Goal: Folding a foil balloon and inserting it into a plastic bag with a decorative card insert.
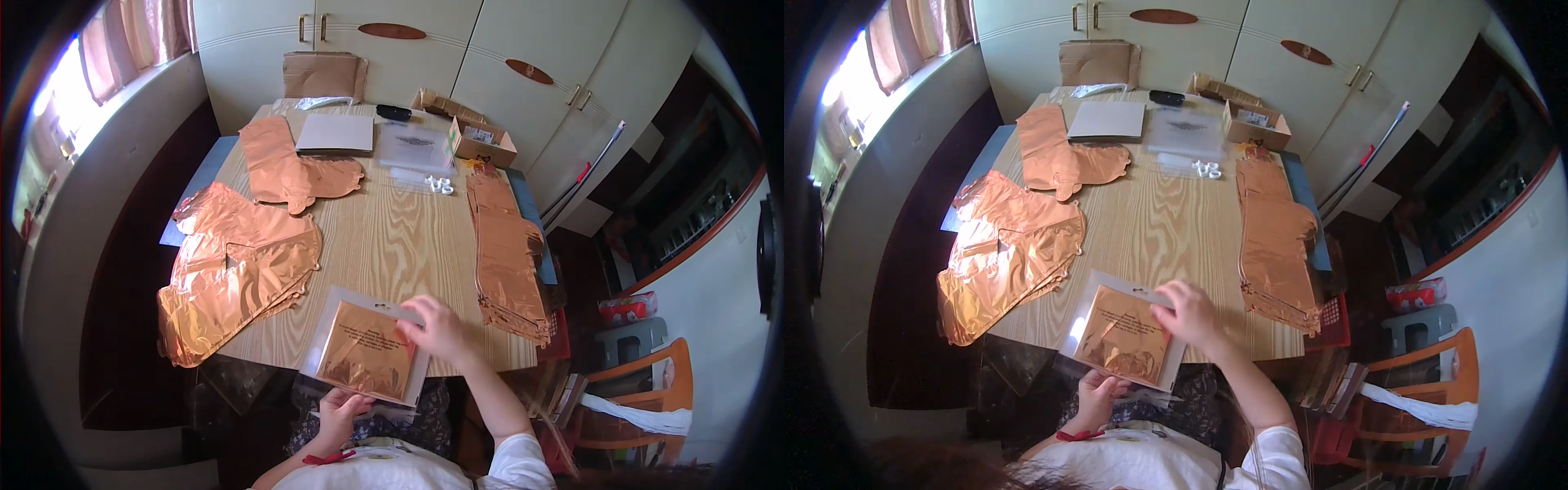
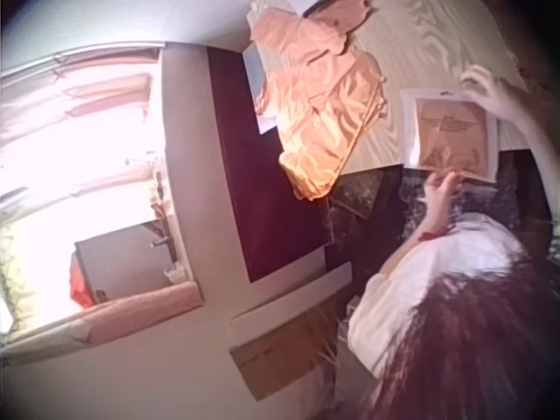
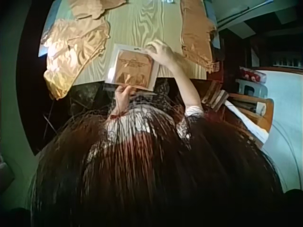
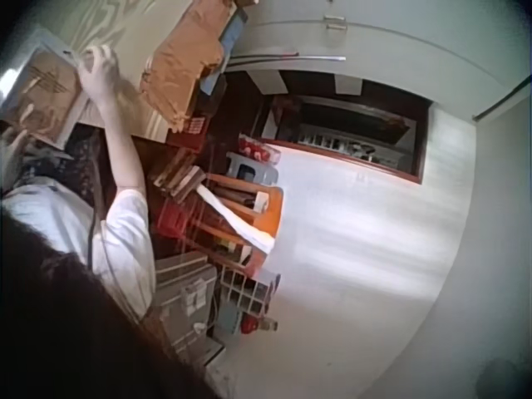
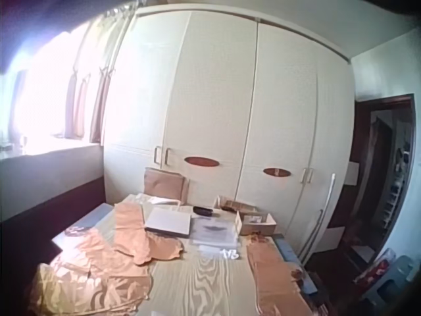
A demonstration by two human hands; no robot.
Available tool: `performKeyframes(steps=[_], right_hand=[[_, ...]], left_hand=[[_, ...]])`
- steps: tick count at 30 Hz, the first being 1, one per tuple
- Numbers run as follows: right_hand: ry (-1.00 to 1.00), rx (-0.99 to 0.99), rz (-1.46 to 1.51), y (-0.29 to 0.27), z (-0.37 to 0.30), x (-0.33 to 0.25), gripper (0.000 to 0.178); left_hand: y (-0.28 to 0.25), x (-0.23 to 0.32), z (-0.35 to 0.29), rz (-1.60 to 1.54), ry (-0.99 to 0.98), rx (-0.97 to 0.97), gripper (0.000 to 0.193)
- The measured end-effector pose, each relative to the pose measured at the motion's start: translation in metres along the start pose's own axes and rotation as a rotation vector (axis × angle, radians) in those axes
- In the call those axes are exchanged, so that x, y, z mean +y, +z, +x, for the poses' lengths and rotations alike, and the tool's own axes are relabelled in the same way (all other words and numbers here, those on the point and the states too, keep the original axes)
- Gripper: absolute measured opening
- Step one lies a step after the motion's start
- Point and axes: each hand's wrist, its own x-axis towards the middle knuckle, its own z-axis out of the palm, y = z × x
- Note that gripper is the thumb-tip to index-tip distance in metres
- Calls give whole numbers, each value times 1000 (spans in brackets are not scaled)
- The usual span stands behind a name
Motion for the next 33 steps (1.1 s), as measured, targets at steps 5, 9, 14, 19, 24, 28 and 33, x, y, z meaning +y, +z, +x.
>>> performKeyframes(steps=[5, 9, 14, 19, 24, 28, 33], right_hand=[[-217, -110, -109, 6, -55, -53, 50], [-255, -119, -268, 12, -79, -61, 55], [-230, -41, -305, 27, -88, -53, 50], [-224, -21, -256, 25, -82, -43, 47], [-235, -25, -227, 17, -71, -24, 42], [-269, -25, -283, 17, -62, -12, 37], [-265, 22, -200, 15, -51, -6, 29]], left_hand=[[7, 11, -2, -52, -42, -97, 19], [11, 11, -1, 6, -23, -60, 17], [14, 5, 8, 10, -11, -62, 16], [22, 15, 11, 78, -65, -48, 19], [11, 35, -2, 456, -34, -188, 13], [23, 87, -2, 1275, 1021, -164, 16], [18, 113, 27, 1623, 1215, -129, 31]])
